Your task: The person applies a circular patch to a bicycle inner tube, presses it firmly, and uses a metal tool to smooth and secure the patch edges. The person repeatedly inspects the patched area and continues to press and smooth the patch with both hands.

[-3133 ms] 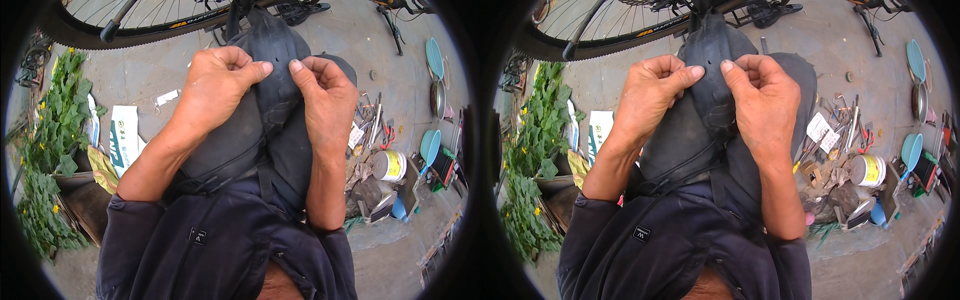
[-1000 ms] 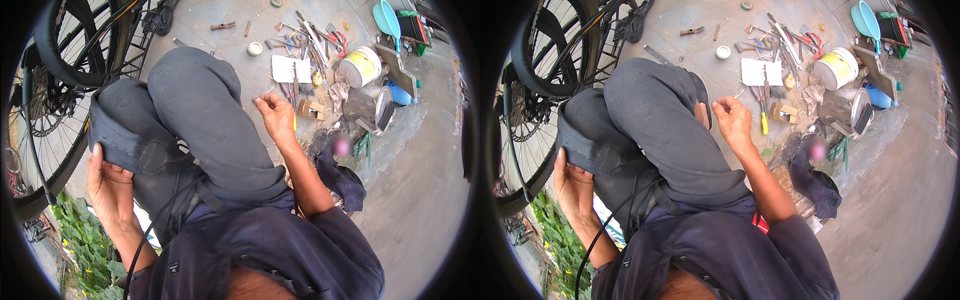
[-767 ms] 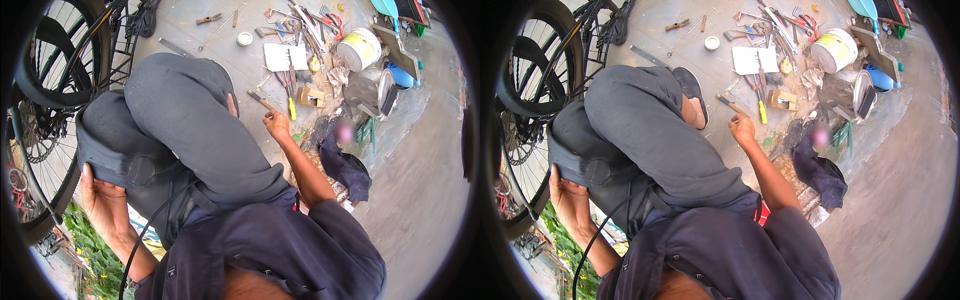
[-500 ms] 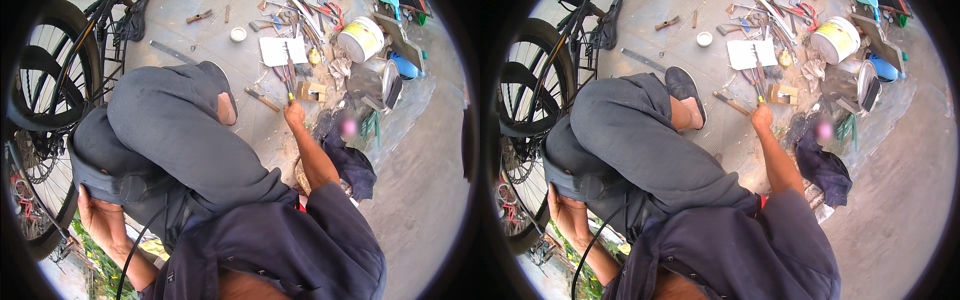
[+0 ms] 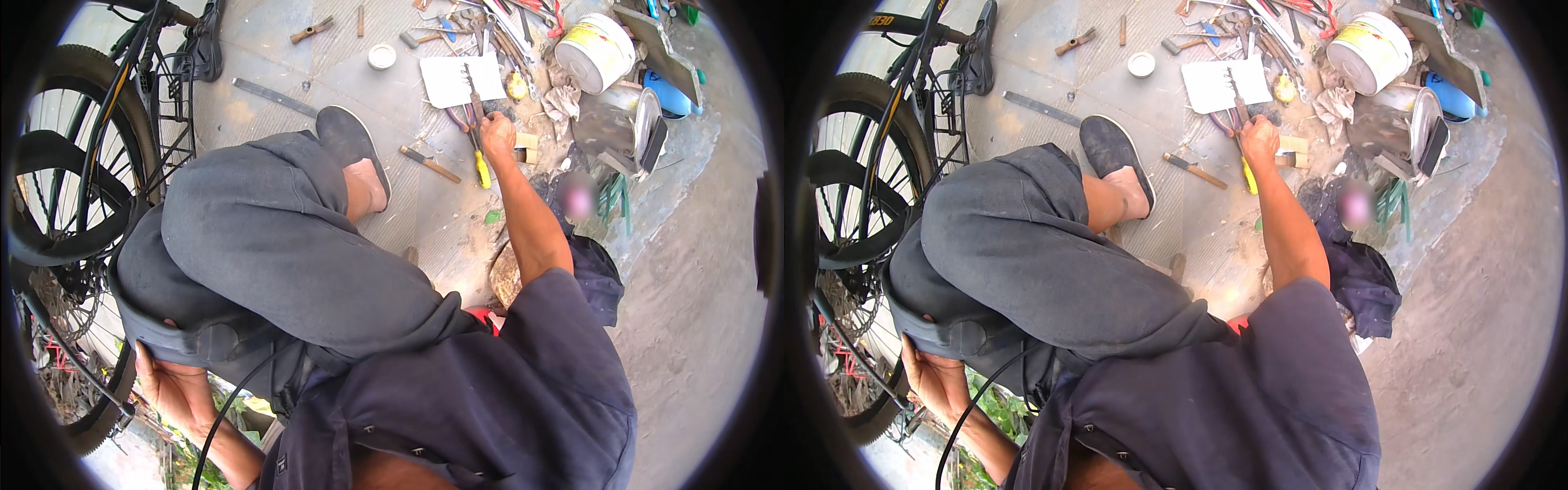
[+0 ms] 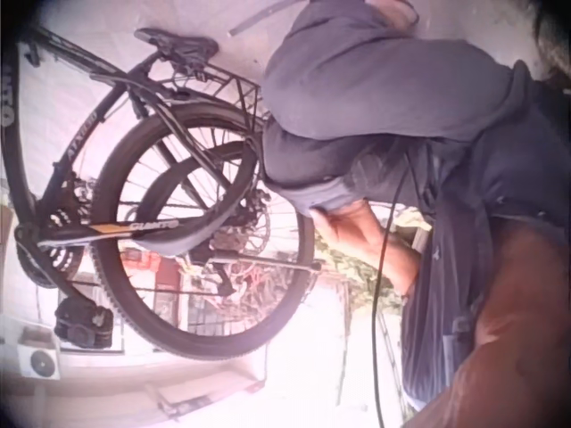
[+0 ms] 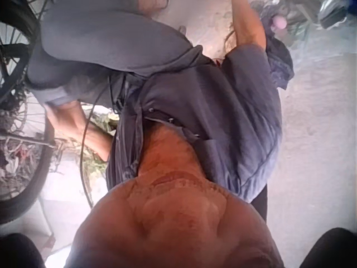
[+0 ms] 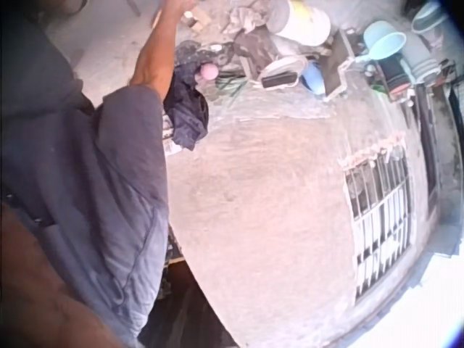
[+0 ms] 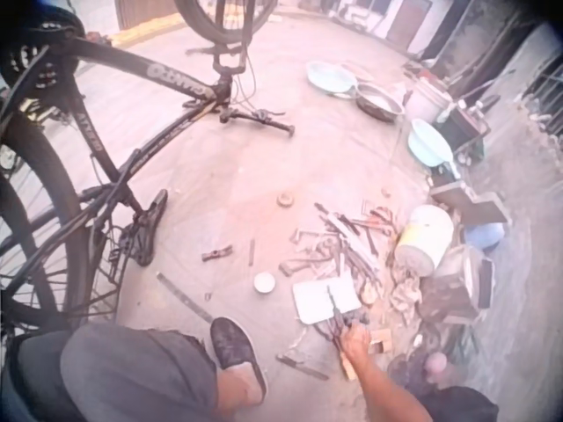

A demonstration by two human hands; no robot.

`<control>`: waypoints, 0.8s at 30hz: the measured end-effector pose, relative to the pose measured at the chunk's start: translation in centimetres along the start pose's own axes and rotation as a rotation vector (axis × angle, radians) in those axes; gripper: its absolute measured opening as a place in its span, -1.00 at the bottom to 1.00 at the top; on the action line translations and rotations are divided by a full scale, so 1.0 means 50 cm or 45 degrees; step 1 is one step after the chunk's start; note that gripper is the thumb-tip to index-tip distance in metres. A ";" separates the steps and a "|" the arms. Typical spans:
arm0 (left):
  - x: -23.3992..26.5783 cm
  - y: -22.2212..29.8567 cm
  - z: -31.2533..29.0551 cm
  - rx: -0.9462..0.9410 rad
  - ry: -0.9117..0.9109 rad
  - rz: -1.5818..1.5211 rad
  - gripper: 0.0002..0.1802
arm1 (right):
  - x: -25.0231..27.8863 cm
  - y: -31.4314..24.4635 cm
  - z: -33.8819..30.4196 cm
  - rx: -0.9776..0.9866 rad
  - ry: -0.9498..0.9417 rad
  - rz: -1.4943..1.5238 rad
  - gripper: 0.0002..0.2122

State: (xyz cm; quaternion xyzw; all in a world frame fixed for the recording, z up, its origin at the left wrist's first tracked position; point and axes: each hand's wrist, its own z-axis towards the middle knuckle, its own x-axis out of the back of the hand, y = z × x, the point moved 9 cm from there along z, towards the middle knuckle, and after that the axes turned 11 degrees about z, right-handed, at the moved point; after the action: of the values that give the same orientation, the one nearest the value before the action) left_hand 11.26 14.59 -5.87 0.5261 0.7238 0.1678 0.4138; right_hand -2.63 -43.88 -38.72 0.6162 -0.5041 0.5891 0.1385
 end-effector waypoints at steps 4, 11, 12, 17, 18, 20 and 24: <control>0.000 0.000 0.003 0.025 -0.060 0.009 -0.51 | -0.028 0.000 -0.053 -0.135 -0.144 0.000 -0.79; 0.030 0.004 -0.001 -0.002 0.175 -0.049 -0.46 | -0.161 0.054 -0.200 -0.268 -0.384 -0.014 -0.77; 0.030 0.001 0.000 0.003 0.179 -0.050 -0.46 | -0.170 0.066 -0.207 -0.275 -0.374 -0.015 -0.78; -0.002 0.000 0.006 0.021 0.013 0.015 -0.51 | -0.195 0.097 -0.217 -0.464 -0.450 0.103 -0.79; -0.002 0.000 0.005 0.013 0.074 0.029 -0.52 | -0.191 0.098 -0.211 -0.419 -0.408 0.080 -0.79; 0.006 0.000 0.004 -0.006 0.116 0.050 -0.53 | -0.180 0.092 -0.196 -0.403 -0.395 0.079 -0.79; 0.002 -0.003 0.005 -0.003 0.121 0.040 -0.54 | -0.172 0.009 -0.179 -0.134 -0.464 -0.023 -0.77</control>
State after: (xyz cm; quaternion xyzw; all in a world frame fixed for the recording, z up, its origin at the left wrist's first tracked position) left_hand 11.33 14.60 -6.17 0.5283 0.7340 0.2000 0.3770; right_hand -6.51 -33.29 -43.98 0.7092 -0.5452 0.4394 0.0821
